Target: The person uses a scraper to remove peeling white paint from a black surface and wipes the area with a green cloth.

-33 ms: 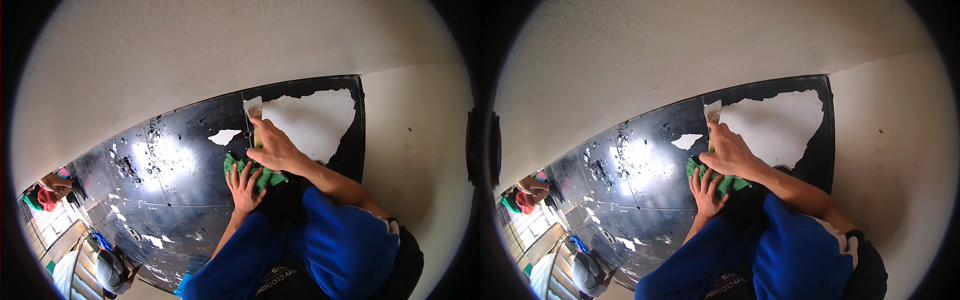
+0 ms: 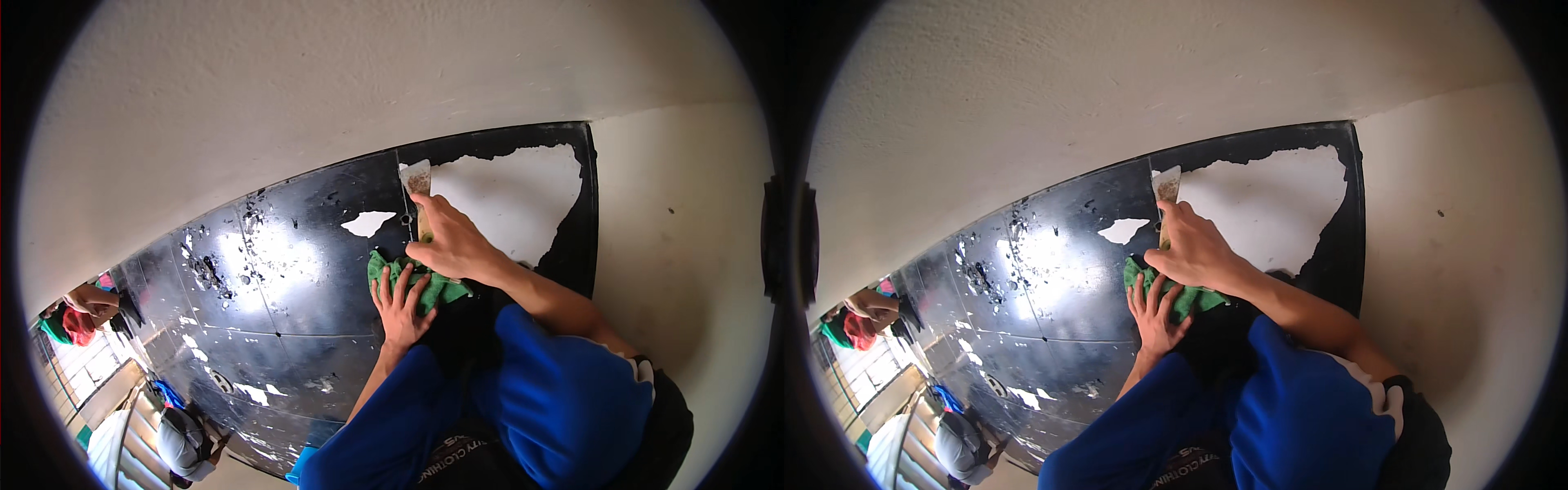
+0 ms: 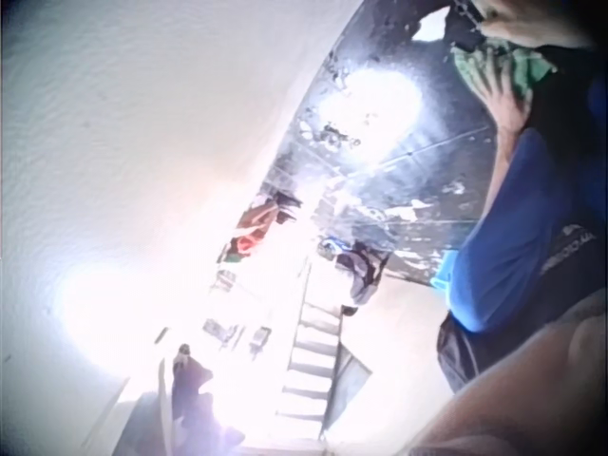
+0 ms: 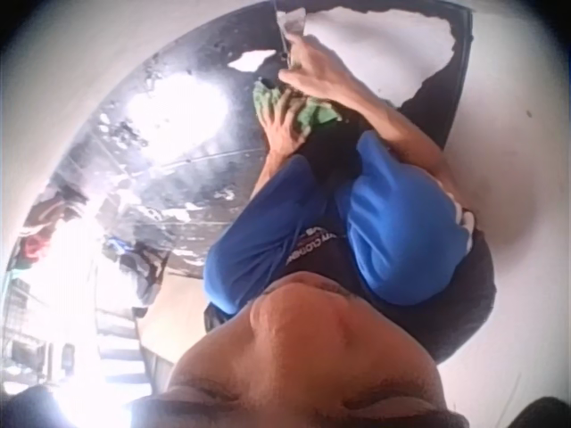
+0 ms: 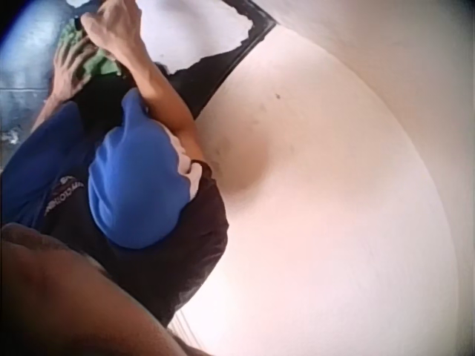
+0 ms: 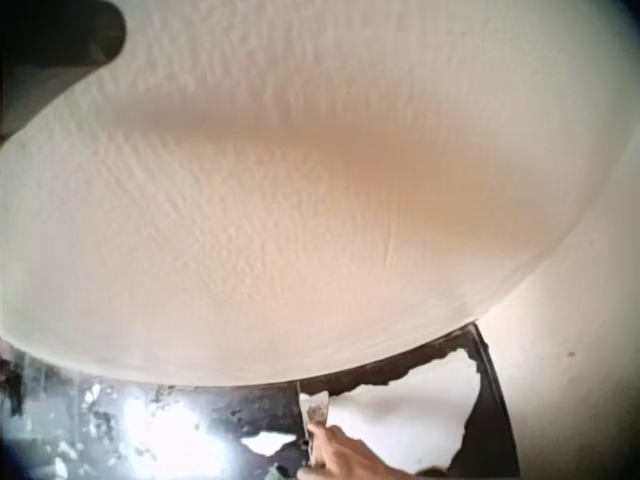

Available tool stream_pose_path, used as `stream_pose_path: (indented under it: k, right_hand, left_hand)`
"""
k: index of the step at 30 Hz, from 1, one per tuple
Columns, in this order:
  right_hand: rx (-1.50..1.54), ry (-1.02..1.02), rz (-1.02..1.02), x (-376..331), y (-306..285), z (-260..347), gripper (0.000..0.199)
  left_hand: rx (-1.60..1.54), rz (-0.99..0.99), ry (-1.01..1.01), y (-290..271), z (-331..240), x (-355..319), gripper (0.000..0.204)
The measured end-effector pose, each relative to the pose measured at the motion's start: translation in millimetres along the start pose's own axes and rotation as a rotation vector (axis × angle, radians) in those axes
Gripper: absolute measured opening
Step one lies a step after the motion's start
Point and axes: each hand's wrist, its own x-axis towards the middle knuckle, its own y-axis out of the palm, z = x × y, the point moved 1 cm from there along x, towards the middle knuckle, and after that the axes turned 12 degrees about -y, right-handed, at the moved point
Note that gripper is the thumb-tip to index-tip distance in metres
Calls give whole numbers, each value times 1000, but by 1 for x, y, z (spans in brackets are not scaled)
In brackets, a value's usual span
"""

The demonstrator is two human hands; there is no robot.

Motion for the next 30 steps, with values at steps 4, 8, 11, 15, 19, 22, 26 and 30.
stream_pose_path:
  k: [4, 8, 11, 15, 19, 22, 26, 30]
  right_hand:
    - [1, -14, 0, 5, -1, -1, 81]
    - [8, 40, 7, 2, -7, 2, 80]
    - [-11, 1, -12, 0, -9, 0, 79]
    - [-8, 73, 26, 3, -12, 2, 79]
    - [-12, 2, -31, 4, -3, 1, 80]
    - [-37, 30, -11, 4, -5, 3, 80]
    - [-44, -6, -23, 0, -5, -3, 79]
    - [-54, -5, -34, 5, -5, 1, 79]
  left_hand:
    - [17, -10, 0, -1, 1, 0, 72]
    - [-9, -6, 10, 0, -2, 1, 75]
    - [4, -6, 0, 0, -1, -1, 76]
    - [15, 2, 2, 1, 0, 1, 76]
    - [11, -2, 0, 0, 1, 0, 74]
    - [9, 7, -5, 0, -1, 0, 73]
    - [4, -6, 11, 1, 0, 0, 72]
    - [23, 11, 3, 1, 0, 1, 71]
